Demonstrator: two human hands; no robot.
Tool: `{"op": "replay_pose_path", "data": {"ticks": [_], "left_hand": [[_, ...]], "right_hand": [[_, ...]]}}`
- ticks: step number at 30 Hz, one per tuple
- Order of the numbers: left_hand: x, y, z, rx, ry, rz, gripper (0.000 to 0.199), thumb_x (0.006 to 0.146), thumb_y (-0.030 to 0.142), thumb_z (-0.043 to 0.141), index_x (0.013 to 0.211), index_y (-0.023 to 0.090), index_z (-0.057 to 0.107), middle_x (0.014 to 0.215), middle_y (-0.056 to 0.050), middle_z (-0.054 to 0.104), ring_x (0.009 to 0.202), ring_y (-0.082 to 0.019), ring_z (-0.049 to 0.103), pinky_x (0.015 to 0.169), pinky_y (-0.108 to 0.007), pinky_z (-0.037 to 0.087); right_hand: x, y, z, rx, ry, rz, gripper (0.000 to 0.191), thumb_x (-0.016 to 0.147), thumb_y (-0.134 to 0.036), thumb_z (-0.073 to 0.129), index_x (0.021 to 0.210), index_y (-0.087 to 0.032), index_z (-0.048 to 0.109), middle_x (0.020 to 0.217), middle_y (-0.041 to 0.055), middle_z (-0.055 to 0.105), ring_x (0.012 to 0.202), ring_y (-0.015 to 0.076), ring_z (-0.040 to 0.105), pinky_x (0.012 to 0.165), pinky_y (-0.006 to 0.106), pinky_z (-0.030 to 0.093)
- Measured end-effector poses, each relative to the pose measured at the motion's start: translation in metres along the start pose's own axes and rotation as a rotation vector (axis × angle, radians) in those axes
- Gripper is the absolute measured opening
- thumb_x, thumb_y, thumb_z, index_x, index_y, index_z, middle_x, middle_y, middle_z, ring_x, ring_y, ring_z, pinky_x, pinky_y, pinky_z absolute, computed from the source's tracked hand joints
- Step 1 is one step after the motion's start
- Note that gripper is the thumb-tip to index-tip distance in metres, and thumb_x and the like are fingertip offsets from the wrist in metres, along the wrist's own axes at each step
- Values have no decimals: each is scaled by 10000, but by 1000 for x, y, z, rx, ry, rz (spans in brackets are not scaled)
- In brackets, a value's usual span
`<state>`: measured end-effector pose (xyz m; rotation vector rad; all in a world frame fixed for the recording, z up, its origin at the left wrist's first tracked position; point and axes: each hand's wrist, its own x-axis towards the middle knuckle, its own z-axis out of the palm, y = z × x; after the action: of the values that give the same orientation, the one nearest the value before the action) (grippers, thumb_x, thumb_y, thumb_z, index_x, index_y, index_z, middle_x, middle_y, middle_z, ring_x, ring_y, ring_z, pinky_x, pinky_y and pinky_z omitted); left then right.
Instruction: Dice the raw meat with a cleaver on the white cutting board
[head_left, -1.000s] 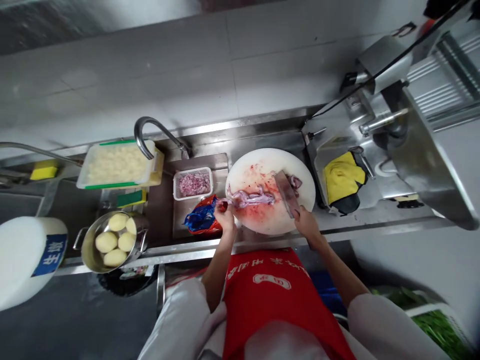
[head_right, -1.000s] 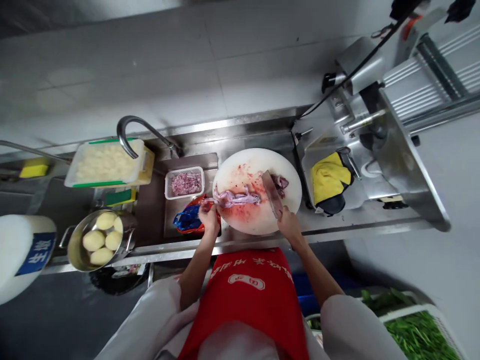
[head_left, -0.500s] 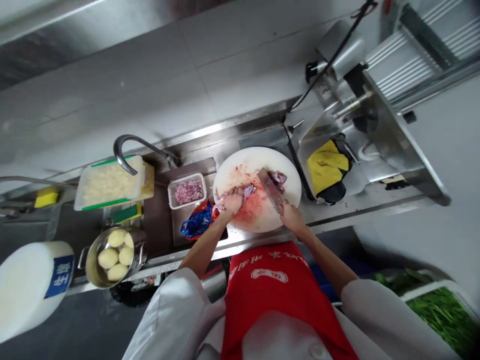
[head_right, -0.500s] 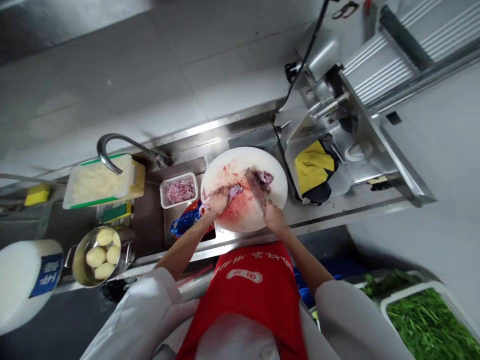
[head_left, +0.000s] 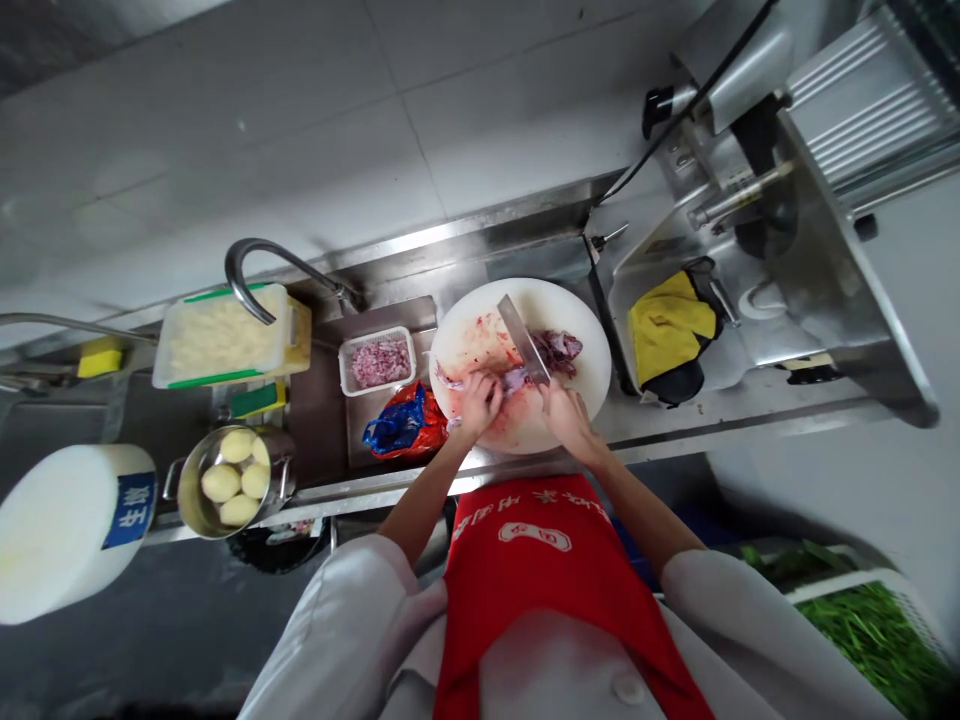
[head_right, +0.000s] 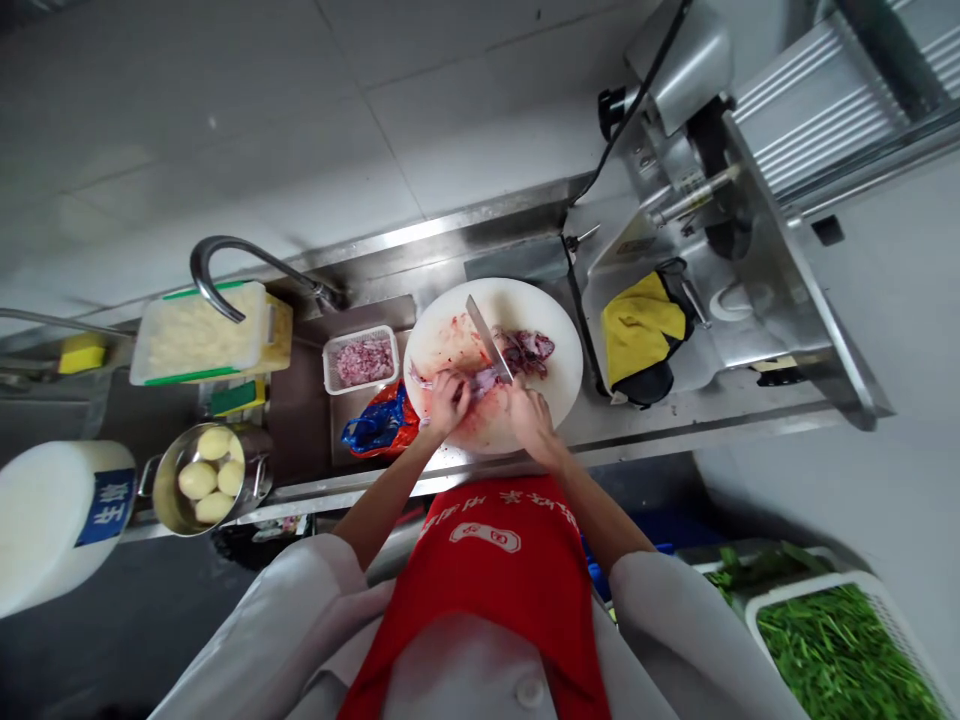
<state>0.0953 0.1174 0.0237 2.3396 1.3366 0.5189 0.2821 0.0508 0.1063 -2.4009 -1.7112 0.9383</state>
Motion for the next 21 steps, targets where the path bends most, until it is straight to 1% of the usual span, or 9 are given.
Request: {"op": "replay_pose_path", "data": {"ticks": [3,5,7,11,13,14,16,19,21], "left_hand": [[12,-5,16,-28,-64,201,214,1006,248,466,1012,187,671,1071,-87,625,1059,-219,541,982,-388,467],[20,-8,25,-3,-98,265,181,993,226,500,997,179,676,1044,-80,622,1027,-215,543,946,-374,487],[24,-12,32,16,-107,280,175,991,211,506,1013,178,676,1036,-76,622,1034,-216,545,950,-370,489],[26,-20,37,2,-118,277,188,1002,215,491,1039,181,672,1086,-77,625,1058,-211,556,966,-364,492],[27,-22,38,-30,-123,281,203,1012,224,474,1030,179,671,1101,-78,625,1058,-202,567,964,-352,500],[27,-23,38,-51,-125,288,213,1017,229,464,1021,175,671,1100,-80,626,1057,-199,572,964,-349,503],[28,-24,37,-91,-131,299,239,1025,239,444,1003,169,672,1077,-84,629,1044,-198,582,960,-353,509],[26,-23,33,-142,-132,287,281,1032,243,416,967,163,678,1029,-94,628,1014,-204,593,927,-366,527],[23,-23,29,-170,-107,260,287,1032,251,414,977,161,682,1057,-105,624,1047,-212,591,933,-378,532]], "right_hand": [[16,-22,4,-21,-27,-38,390,1068,-325,258,1322,-110,460,1085,183,712,994,238,682,811,290,447],[24,-25,5,-46,-63,-42,365,1066,-302,278,1318,-112,461,1115,183,708,1012,228,681,813,279,447],[23,-18,6,-81,-86,-36,343,1058,-283,304,1292,-103,479,1119,192,705,1028,236,681,819,281,449],[5,8,2,-151,-150,-68,309,1042,-264,344,1232,-101,524,1098,199,704,1035,264,685,835,301,447],[0,12,1,-174,-188,-59,307,1035,-256,356,1236,-96,524,1071,198,708,1020,271,690,828,305,450],[2,9,1,-180,-191,-58,308,1031,-253,363,1240,-93,524,1073,200,707,1023,273,690,829,305,451],[14,-4,2,-182,-156,-73,309,1029,-242,361,1240,-91,528,1108,208,698,1051,273,682,839,302,452],[49,-30,4,-162,-75,-100,325,1042,-249,323,1246,-98,526,1135,214,695,1064,272,680,838,299,458],[71,-38,4,-144,-57,-112,331,1046,-292,336,1242,-112,533,1108,205,709,1045,270,687,824,293,461]]}}
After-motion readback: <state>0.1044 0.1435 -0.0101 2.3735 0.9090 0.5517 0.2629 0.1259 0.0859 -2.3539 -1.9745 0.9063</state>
